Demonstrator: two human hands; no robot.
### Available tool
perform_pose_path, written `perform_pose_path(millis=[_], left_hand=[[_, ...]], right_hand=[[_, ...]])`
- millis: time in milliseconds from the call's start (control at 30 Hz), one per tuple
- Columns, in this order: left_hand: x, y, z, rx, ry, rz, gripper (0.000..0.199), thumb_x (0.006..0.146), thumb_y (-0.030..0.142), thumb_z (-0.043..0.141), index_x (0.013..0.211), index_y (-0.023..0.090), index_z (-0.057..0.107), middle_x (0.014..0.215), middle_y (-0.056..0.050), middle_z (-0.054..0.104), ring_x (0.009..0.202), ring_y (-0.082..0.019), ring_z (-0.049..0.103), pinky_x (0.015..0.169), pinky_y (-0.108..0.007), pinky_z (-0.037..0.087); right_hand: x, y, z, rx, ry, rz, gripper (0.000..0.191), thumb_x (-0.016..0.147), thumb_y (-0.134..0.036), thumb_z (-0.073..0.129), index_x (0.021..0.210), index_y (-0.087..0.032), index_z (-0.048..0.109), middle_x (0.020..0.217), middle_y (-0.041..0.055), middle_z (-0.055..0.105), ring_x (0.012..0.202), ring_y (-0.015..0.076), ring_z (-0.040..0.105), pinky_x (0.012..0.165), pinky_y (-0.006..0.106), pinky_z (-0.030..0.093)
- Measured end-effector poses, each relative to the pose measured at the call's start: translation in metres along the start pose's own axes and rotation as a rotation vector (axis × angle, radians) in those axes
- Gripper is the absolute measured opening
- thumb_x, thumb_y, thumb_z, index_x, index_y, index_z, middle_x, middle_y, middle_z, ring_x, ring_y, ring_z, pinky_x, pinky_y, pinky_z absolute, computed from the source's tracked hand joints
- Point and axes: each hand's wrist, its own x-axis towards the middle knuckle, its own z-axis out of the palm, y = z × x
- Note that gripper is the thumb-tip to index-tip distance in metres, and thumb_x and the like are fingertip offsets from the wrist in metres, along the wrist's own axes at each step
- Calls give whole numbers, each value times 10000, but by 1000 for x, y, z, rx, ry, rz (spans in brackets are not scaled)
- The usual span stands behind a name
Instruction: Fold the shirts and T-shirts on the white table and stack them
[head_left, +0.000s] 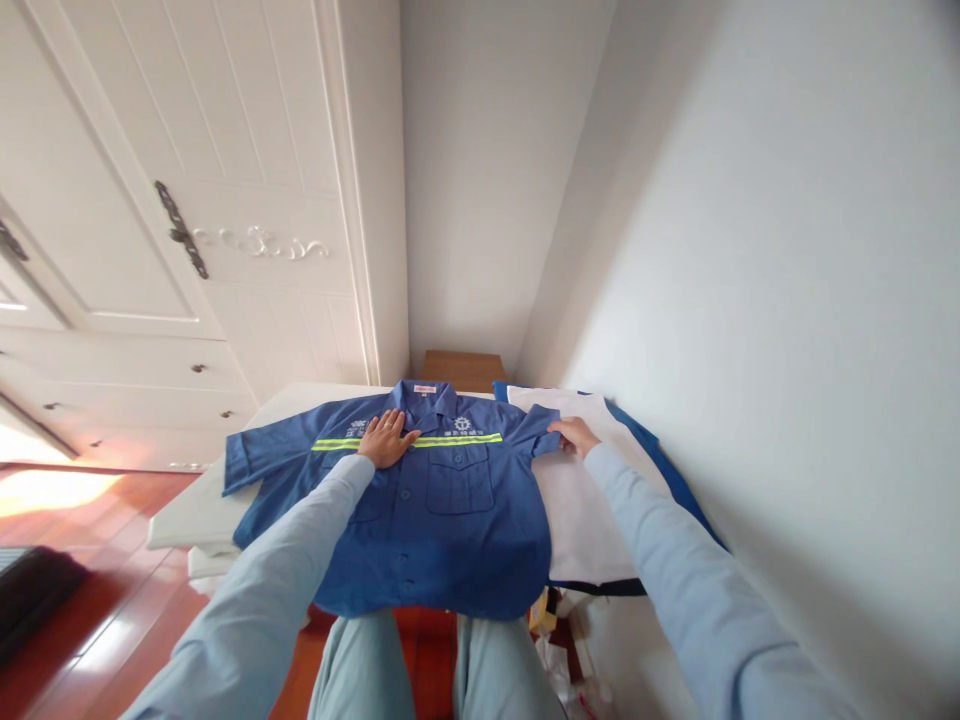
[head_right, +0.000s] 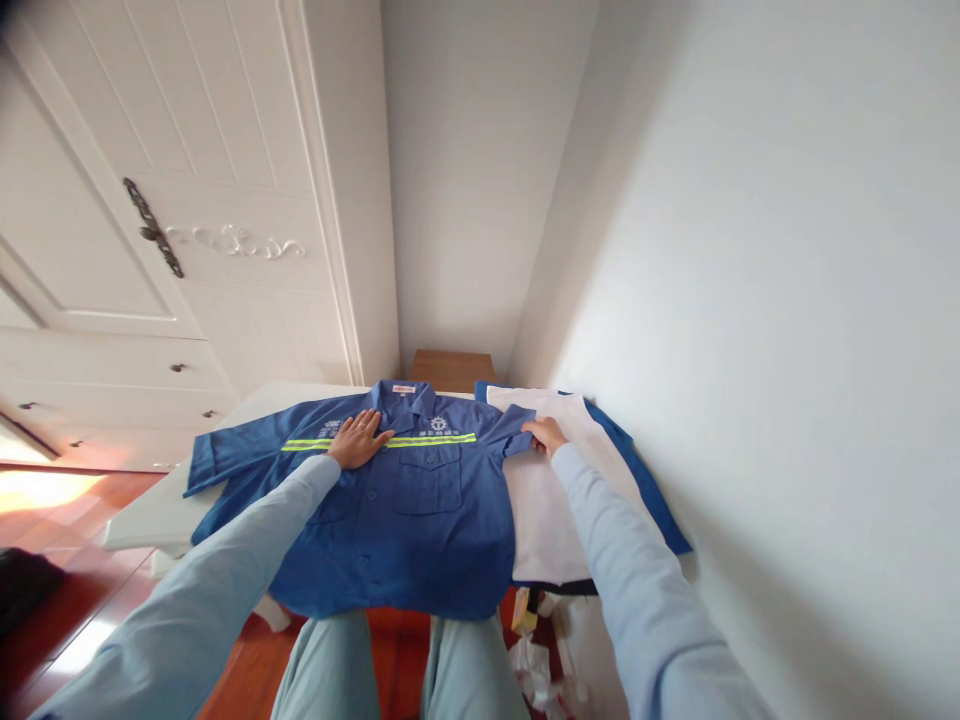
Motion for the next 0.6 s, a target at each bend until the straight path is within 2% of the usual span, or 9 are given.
perform_pose_path(millis=[133,200,267,333,400,500,600], left_hand=[[0,-7,0,-10,21,9,746,987,578,298,1534,76,366,1602,-207,331,1513,-326,252,1215,-505,200],[-1,-9,1,-15,37,8,737,982,580,311,1534,97,375,1597,-203,344,1509,-326,264,1211,-510,209],[-3,-12,2,-14,49,5,728,979,578,324,1536,111,377,1593,-197,355,1507,-323,271,1210,-511,212],[-5,-17,2,-7,53,4,724,979,577,329,1537,118,379,1594,-190,358,1508,-319,271,1212,-503,208],[-8,-22,0,0,47,5,725,981,577,326,1536,113,380,1599,-185,351,1511,-314,264,1216,-494,200],[-11,-33,-3,2,29,3,736,984,576,317,1537,92,368,1608,-184,331,1517,-309,247,1221,-487,189],[-12,-44,-6,-2,8,-9,746,982,583,313,1542,91,356,1617,-173,319,1523,-301,231,1226,-476,179]], right_hand=[[-17,-1,1,111,-32,59,63,796,-208,644,836,-200,596,611,-23,599,542,133,561,516,237,474],[-23,-3,4,156,-70,95,52,847,-245,595,880,-205,600,673,2,638,594,156,604,587,286,531],[-27,-4,10,189,-115,131,133,904,-323,557,884,-202,608,705,30,661,619,176,626,606,317,548],[-28,-5,16,213,-154,154,228,935,-406,554,858,-199,610,704,42,667,601,172,620,557,296,532],[-27,-4,23,223,-172,161,247,919,-418,618,812,-197,592,656,29,652,540,146,581,468,240,470],[-26,-2,29,219,-172,149,228,836,-282,750,768,-195,551,555,-22,596,453,106,507,389,182,363],[-28,1,31,235,-200,131,235,782,-187,796,806,-188,562,554,-43,602,447,98,515,408,177,392]])
